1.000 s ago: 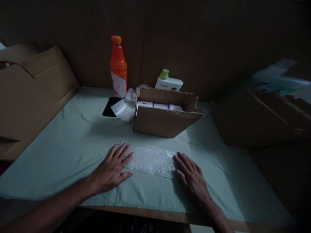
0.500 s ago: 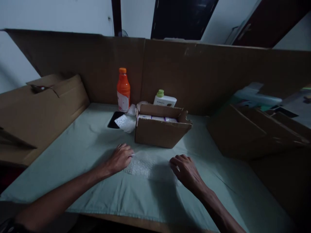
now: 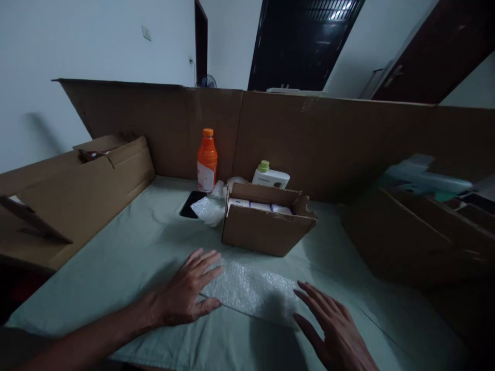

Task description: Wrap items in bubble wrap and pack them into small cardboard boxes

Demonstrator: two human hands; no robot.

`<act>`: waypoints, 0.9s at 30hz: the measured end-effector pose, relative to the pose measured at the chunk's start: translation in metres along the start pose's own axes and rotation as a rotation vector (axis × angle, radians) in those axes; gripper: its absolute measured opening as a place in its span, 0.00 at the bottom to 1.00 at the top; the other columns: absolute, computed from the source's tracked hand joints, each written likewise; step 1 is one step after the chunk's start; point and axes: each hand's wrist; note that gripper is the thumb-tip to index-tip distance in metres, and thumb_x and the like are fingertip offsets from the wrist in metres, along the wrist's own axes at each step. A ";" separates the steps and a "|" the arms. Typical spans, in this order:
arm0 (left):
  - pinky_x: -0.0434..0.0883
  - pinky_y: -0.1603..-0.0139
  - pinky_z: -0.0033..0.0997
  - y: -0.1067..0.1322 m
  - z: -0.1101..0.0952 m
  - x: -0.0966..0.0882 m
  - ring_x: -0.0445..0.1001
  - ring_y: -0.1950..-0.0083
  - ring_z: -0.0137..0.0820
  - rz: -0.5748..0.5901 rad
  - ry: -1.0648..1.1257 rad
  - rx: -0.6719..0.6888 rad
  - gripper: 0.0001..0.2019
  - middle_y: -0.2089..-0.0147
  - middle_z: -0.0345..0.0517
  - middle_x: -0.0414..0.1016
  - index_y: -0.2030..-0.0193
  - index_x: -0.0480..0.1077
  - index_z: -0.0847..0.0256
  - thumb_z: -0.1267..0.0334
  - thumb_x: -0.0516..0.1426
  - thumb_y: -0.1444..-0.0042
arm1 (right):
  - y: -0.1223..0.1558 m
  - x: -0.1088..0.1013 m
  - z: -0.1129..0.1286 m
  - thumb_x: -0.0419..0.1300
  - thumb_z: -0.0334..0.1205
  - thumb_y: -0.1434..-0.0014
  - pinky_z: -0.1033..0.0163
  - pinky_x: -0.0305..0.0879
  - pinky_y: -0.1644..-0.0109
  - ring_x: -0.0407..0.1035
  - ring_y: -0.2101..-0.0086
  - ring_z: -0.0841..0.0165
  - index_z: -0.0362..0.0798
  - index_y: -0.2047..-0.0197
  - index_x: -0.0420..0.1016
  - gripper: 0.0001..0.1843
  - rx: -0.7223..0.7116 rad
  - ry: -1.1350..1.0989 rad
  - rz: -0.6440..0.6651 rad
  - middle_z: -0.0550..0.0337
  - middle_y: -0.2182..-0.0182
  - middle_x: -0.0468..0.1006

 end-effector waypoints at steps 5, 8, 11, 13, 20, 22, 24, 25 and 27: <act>0.45 0.24 0.57 -0.035 -0.028 0.026 0.40 0.21 0.48 0.069 -0.035 0.130 0.39 0.21 0.59 0.42 0.23 0.38 0.60 0.48 0.52 0.33 | -0.052 0.020 0.054 0.55 0.43 0.33 0.45 0.69 0.40 0.66 0.37 0.54 0.57 0.28 0.59 0.31 -0.136 -0.089 0.133 0.53 0.34 0.67; 0.45 0.24 0.55 -0.024 -0.014 0.041 0.43 0.21 0.46 0.275 -0.029 0.048 0.37 0.22 0.58 0.46 0.24 0.44 0.63 0.48 0.51 0.32 | -0.040 0.042 0.048 0.57 0.48 0.35 0.44 0.71 0.40 0.66 0.38 0.54 0.71 0.26 0.49 0.38 -0.211 -0.156 0.260 0.62 0.33 0.65; 0.49 0.25 0.55 0.009 0.007 0.029 0.48 0.23 0.45 0.255 -0.050 -0.031 0.29 0.23 0.53 0.50 0.27 0.55 0.56 0.51 0.51 0.32 | 0.010 0.047 -0.001 0.56 0.52 0.37 0.41 0.75 0.45 0.68 0.39 0.52 0.81 0.28 0.46 0.38 -0.066 -0.119 0.187 0.68 0.34 0.66; 0.58 0.30 0.51 0.028 0.016 0.013 0.59 0.28 0.44 0.120 -0.058 -0.152 0.22 0.28 0.51 0.62 0.33 0.64 0.54 0.53 0.50 0.31 | 0.043 0.042 -0.038 0.53 0.50 0.36 0.39 0.77 0.51 0.71 0.42 0.50 0.78 0.30 0.56 0.32 0.088 -0.073 0.088 0.65 0.36 0.71; 0.70 0.50 0.48 0.001 0.008 0.021 0.73 0.54 0.45 -0.105 -0.187 -0.558 0.08 0.59 0.51 0.77 0.62 0.74 0.59 0.57 0.61 0.42 | 0.021 0.048 -0.025 0.55 0.56 0.39 0.39 0.75 0.57 0.76 0.51 0.45 0.60 0.56 0.81 0.17 0.340 0.025 -0.076 0.50 0.51 0.82; 0.71 0.51 0.46 -0.016 -0.003 0.037 0.74 0.54 0.44 -0.103 -0.151 -0.531 0.02 0.60 0.50 0.77 0.68 0.72 0.59 0.66 0.60 0.45 | -0.001 0.056 0.002 0.55 0.51 0.39 0.43 0.75 0.55 0.77 0.53 0.49 0.55 0.59 0.80 0.16 0.328 -0.021 -0.008 0.49 0.52 0.83; 0.73 0.56 0.38 -0.022 -0.015 0.044 0.76 0.59 0.38 -0.130 -0.035 -0.493 0.06 0.65 0.46 0.76 0.71 0.69 0.59 0.72 0.57 0.47 | -0.013 0.056 0.022 0.53 0.48 0.39 0.50 0.76 0.58 0.80 0.61 0.55 0.52 0.63 0.78 0.14 0.360 -0.118 0.059 0.51 0.60 0.84; 0.73 0.60 0.33 -0.021 -0.020 0.043 0.76 0.63 0.35 -0.159 0.045 -0.477 0.07 0.67 0.43 0.76 0.70 0.69 0.59 0.74 0.55 0.46 | -0.015 0.050 0.028 0.52 0.48 0.39 0.54 0.76 0.61 0.80 0.65 0.57 0.53 0.63 0.78 0.14 0.388 -0.185 0.074 0.53 0.64 0.85; 0.74 0.66 0.26 -0.015 -0.029 0.028 0.76 0.70 0.29 -0.276 0.174 -0.416 0.09 0.69 0.39 0.77 0.60 0.72 0.58 0.74 0.55 0.44 | -0.019 0.024 0.034 0.54 0.52 0.38 0.59 0.75 0.68 0.80 0.69 0.59 0.55 0.57 0.78 0.16 0.432 -0.321 0.065 0.56 0.67 0.85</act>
Point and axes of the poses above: each hand's wrist, its own y-axis away from the middle knuckle, its own x-axis out of the palm, z = x × y
